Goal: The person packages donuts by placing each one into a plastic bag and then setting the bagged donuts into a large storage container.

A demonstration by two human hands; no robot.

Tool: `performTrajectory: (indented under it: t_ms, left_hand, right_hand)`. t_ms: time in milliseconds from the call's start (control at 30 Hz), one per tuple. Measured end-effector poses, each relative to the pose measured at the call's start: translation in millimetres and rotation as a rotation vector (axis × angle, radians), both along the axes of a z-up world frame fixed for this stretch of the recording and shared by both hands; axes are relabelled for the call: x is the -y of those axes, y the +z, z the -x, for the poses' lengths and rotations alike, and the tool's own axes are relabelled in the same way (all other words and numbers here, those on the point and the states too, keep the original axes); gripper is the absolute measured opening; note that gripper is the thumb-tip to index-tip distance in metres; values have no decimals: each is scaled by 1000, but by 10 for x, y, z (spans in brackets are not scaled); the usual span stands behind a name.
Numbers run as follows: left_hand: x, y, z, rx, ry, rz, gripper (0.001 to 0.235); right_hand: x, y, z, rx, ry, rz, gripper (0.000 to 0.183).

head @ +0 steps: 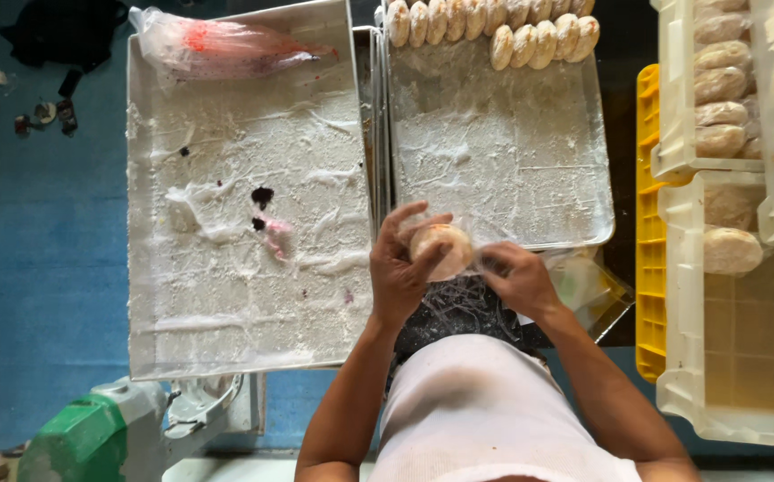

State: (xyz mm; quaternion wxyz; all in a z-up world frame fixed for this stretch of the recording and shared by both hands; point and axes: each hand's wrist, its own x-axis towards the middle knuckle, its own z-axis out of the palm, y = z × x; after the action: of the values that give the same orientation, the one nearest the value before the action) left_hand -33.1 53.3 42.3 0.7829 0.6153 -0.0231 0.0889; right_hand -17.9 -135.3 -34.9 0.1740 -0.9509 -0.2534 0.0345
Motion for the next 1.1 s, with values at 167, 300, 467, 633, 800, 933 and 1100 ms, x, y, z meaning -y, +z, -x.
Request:
performTrajectory:
  t_ms: [167,300,467,633,800,933,1100]
  left_hand:
    - [283,39,-36,-3,-35,115,52]
    - [452,68,-60,60,-76,110,52]
    - [506,49,-43,70,-45,220,42]
    - [512,213,-49,134,-6,105,33]
    - [494,276,-64,238,-25,67,27]
    - [464,219,-46,199,-236,287,23]
    - [461,193,-83,143,-426,473,14]
  right_hand:
    - [-50,771,-66,-76,-323,-1105,15]
    - [-79,849,-100,-79,-252,-1229,13]
    - [-92,774,-95,24,-360,-1431,5]
    - [-38,743,-69,95,-359,-1412,3]
    - [25,785,-50,198,-348,-1441,4]
    - [99,871,-21,172,-271,-1600,8]
    - [274,819,-7,83,-225,-1648,14]
